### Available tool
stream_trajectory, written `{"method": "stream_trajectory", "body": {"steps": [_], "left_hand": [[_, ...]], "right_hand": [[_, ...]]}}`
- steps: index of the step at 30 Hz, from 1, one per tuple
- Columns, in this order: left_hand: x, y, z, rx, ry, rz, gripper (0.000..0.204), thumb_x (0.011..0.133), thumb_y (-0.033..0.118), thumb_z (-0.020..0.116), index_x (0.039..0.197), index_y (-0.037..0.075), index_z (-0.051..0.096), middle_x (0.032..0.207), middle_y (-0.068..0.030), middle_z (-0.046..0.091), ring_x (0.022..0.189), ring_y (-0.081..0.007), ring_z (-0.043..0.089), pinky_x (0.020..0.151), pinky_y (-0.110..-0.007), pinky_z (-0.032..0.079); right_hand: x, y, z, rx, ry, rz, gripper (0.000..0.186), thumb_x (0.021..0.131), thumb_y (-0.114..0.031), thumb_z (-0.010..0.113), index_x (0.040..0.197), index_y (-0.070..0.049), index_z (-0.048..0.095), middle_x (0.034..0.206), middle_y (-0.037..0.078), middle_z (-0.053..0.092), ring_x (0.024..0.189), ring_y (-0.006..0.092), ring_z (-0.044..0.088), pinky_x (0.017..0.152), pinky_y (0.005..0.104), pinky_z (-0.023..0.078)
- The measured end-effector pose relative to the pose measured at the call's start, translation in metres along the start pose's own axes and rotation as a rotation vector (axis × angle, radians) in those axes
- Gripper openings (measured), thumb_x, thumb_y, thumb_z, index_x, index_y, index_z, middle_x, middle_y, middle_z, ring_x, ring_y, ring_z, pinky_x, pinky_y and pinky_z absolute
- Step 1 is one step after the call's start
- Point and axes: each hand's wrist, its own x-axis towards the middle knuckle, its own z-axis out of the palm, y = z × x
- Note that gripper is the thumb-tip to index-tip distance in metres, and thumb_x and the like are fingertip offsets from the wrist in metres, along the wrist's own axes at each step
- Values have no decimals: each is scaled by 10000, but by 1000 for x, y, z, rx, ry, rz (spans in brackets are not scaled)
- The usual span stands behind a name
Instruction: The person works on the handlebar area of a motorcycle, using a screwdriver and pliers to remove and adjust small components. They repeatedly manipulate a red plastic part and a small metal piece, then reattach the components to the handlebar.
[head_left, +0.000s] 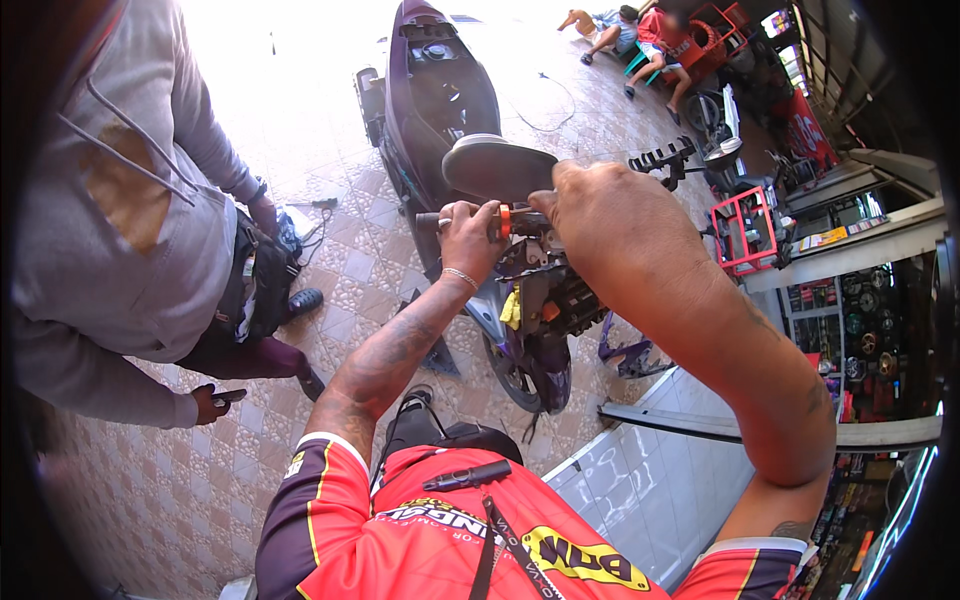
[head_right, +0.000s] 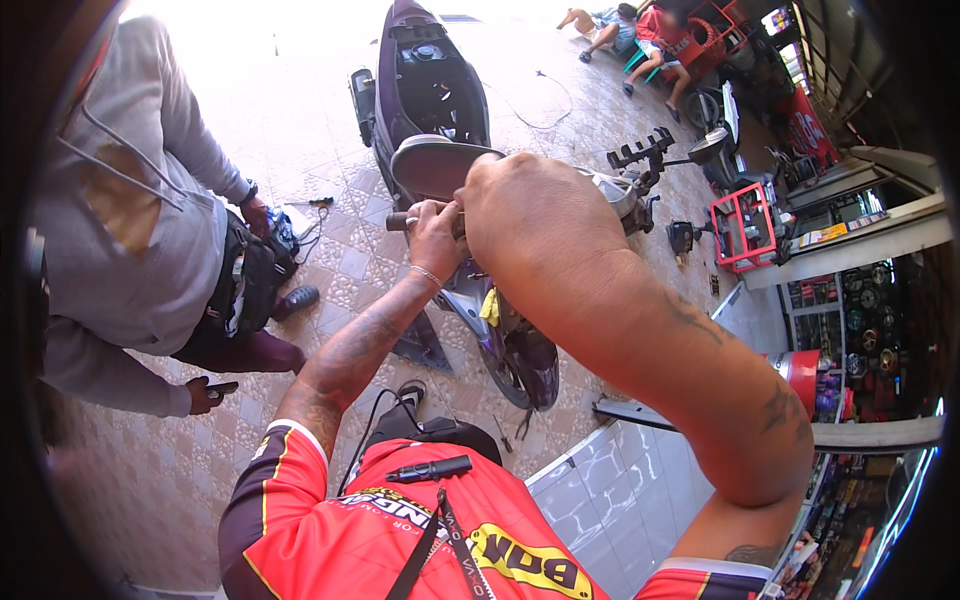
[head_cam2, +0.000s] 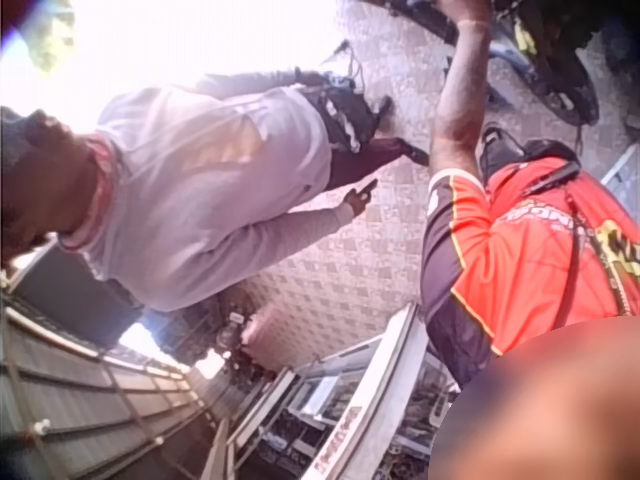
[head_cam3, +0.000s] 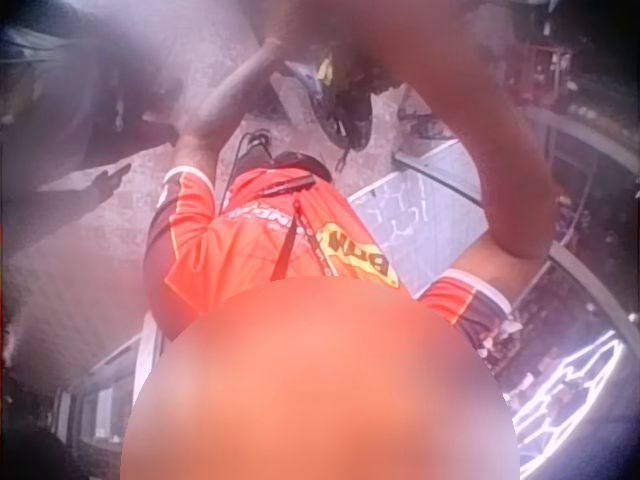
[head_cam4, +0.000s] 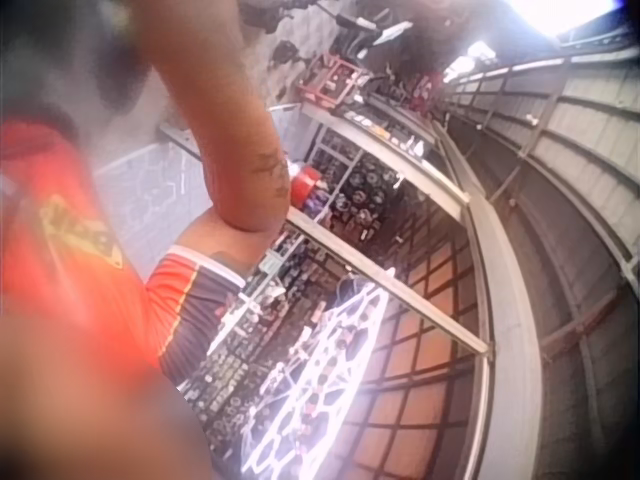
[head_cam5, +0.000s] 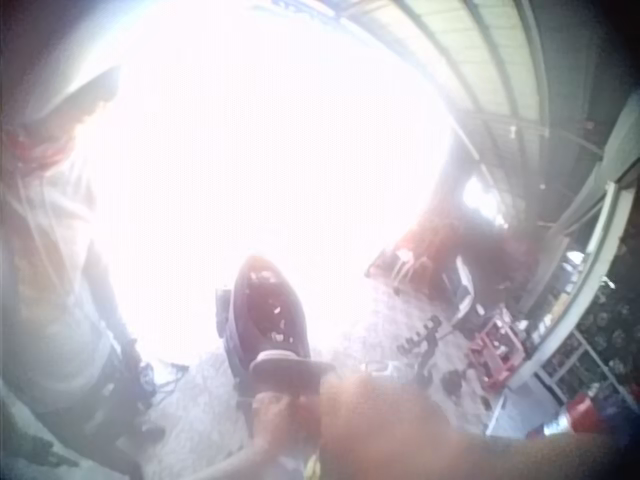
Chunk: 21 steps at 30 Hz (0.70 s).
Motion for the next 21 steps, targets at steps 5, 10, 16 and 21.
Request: {"method": "stream_trajectory", "body": {"steps": [5, 10, 16, 21], "left_hand": [[3, -6, 9, 94, -20, 29, 564, 695, 226, 867, 1232, 259, 700, 1126, -68, 550, 1189, -330, 486, 986, -466, 456], [0, -6, 8, -1, -52, -34, 575, 691, 219, 872, 1236, 258, 693, 1139, -66, 545, 1191, -328, 487, 976, -465, 459], [0, 4, -4, 3, -71, -60, 604, 683, 212, 882, 1250, 258, 681, 1164, -59, 542, 1215, -324, 479, 982, -472, 451], [0, 8, -8, 85, -86, -72, 722, 671, 223, 895, 1336, 236, 612, 1365, -129, 458, 1370, -372, 385, 1094, -494, 398]], "right_hand": [[3, 8, 4, -49, 364, -695, 144, 995, -141, 622, 1037, -4, 633, 1030, 220, 588, 912, 412, 692, 719, 486, 571], [-2, 4, 13, -75, 270, -169, 216, 1015, -205, 619, 1005, 11, 631, 962, 231, 640, 863, 394, 714, 680, 468, 578], [5, 6, 2, -92, 256, -234, 300, 1030, -292, 609, 990, 3, 645, 853, 233, 695, 826, 394, 728, 707, 458, 583], [5, 4, -3, -116, 206, -176, 196, 953, -174, 645, 1045, -3, 670, 951, 211, 736, 918, 353, 762, 786, 413, 626]]}}
